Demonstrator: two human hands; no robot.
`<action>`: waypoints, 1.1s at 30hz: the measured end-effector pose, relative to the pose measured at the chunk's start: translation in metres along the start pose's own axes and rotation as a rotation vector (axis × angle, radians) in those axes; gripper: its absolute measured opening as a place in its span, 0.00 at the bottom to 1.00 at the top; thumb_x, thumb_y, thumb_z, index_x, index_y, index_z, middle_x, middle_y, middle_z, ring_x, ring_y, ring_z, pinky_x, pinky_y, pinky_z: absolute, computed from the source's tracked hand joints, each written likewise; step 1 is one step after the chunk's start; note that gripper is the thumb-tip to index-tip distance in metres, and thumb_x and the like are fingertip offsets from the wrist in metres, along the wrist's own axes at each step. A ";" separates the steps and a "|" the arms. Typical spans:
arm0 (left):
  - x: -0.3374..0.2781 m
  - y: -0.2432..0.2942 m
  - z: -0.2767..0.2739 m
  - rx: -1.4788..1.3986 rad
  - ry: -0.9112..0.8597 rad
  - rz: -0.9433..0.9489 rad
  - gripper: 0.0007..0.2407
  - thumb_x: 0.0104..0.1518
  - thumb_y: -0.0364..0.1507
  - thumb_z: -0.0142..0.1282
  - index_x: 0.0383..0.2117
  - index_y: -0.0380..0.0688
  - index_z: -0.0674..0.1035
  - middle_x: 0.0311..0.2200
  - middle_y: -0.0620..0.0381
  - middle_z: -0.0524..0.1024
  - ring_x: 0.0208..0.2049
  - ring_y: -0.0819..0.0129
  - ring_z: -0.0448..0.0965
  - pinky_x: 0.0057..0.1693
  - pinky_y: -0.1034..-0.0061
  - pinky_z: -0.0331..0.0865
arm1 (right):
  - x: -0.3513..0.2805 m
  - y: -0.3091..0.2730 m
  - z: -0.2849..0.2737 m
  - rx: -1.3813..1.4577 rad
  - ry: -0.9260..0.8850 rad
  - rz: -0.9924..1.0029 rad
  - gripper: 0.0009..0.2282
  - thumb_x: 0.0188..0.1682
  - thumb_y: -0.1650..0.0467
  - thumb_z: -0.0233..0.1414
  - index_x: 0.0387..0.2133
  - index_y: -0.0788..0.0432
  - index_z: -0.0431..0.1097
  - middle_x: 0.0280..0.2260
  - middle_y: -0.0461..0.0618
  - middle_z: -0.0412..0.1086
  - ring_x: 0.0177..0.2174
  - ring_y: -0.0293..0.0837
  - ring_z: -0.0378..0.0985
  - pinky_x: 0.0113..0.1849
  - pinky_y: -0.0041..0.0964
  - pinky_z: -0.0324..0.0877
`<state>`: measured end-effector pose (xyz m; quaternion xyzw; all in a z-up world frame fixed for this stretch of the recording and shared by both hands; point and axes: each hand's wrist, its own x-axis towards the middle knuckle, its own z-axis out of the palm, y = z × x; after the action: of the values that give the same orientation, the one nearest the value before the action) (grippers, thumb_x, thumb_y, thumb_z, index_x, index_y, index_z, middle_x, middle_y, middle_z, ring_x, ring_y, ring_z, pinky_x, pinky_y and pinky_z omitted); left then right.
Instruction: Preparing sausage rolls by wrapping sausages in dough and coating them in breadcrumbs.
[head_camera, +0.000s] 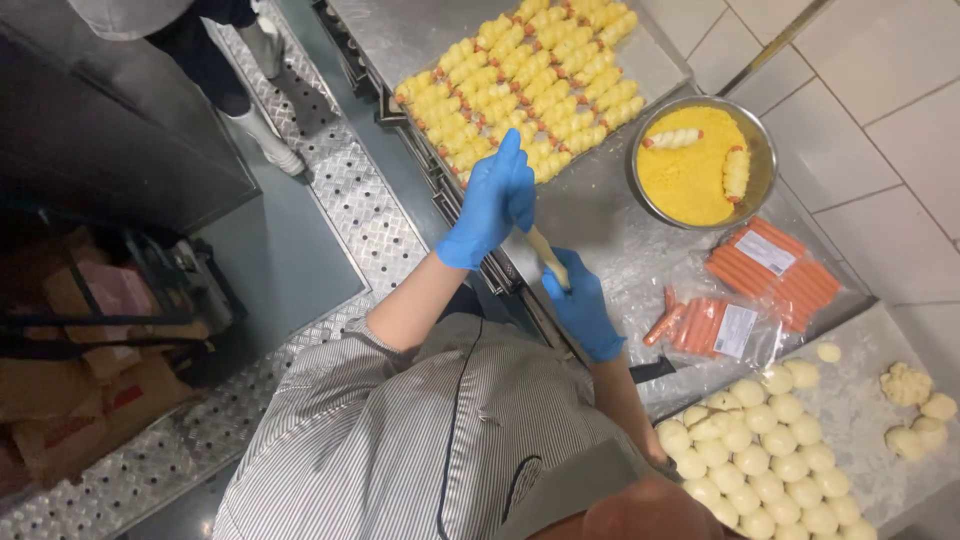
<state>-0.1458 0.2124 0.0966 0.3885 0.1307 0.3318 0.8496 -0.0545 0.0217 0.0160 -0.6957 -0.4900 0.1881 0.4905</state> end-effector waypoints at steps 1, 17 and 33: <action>0.000 -0.004 0.000 -0.035 0.010 -0.058 0.23 0.72 0.43 0.44 0.16 0.51 0.62 0.13 0.63 0.59 0.13 0.71 0.58 0.23 0.73 0.58 | -0.004 0.001 -0.003 0.010 -0.001 -0.053 0.13 0.56 0.69 0.51 0.51 0.62 0.67 0.37 0.60 0.75 0.34 0.53 0.80 0.36 0.43 0.72; -0.004 -0.185 0.068 0.135 -0.365 -0.469 0.08 0.64 0.35 0.44 0.37 0.52 0.78 0.14 0.64 0.62 0.13 0.75 0.58 0.23 0.76 0.53 | -0.081 0.018 -0.069 -0.670 0.325 -0.047 0.22 0.45 0.63 0.59 0.49 0.61 0.64 0.46 0.58 0.69 0.49 0.54 0.71 0.48 0.49 0.65; 0.051 -0.354 0.020 1.457 -1.375 0.475 0.10 0.54 0.28 0.51 0.39 0.50 0.82 0.43 0.54 0.79 0.46 0.55 0.77 0.54 0.61 0.67 | -0.197 0.091 -0.143 0.706 0.995 0.426 0.04 0.59 0.70 0.49 0.39 0.60 0.66 0.28 0.45 0.67 0.25 0.34 0.68 0.29 0.28 0.65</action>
<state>0.0660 0.0657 -0.1524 0.9312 -0.2948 0.0374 0.2112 0.0085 -0.2232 -0.0425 -0.5785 0.0360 0.0863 0.8103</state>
